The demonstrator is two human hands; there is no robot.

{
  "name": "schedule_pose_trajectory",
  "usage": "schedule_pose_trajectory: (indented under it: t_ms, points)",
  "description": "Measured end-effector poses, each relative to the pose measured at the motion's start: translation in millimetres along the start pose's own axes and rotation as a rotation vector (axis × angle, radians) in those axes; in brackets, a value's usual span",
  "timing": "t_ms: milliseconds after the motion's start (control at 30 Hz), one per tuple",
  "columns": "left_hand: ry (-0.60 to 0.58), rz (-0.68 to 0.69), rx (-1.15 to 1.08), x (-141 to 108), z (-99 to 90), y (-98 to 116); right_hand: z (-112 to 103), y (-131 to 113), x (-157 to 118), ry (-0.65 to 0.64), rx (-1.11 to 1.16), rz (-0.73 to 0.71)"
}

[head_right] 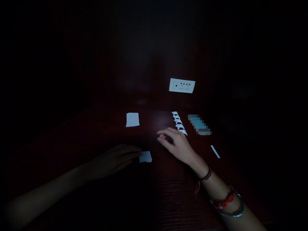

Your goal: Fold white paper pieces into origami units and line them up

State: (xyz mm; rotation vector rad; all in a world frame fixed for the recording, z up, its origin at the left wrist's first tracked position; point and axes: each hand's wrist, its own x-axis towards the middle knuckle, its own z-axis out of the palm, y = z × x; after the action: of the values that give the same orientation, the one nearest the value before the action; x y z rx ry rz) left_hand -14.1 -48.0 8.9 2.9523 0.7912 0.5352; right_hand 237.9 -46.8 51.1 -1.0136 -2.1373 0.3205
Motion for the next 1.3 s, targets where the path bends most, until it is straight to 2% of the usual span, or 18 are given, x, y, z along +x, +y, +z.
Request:
schedule_pose_trajectory:
  t_ms: [33, 67, 200, 300, 433, 767, 1167, 1300]
  points:
    - [0.021, -0.011, 0.01, -0.1, 0.0, 0.4, -5.1, -0.9, 0.3, 0.06, -0.005, 0.008]
    - [0.035, -0.014, 0.018, -0.2, 0.4, 0.9, -7.3, -1.7, 0.0, 0.067, -0.003, -0.007]
    - [0.03, 0.02, 0.02, -0.4, 5.0, 1.5, 8.3, -1.9, -5.6, -0.273, 0.025, -0.14]
    - [-0.004, -0.017, -0.011, -0.4, 7.5, 0.7, 25.1, -0.1, -9.4, -0.338, -0.023, -0.152]
    - [-0.038, -0.043, -0.055, -1.4, 8.0, -1.4, 34.8, 1.2, -11.7, -0.381, -0.1, -0.172]
    - [-0.008, -0.055, -0.102, 2.9, 10.2, -2.3, 43.3, 2.2, -13.3, -0.389, -0.172, -0.191]
    - [-0.005, -0.083, -0.043, 11.0, 13.9, -3.0, 43.7, -2.1, -10.7, -0.356, -0.304, -0.214]
    - [-0.007, -0.074, -0.043, 9.1, 12.6, -2.7, 43.6, -0.6, -10.7, -0.376, -0.228, -0.208]
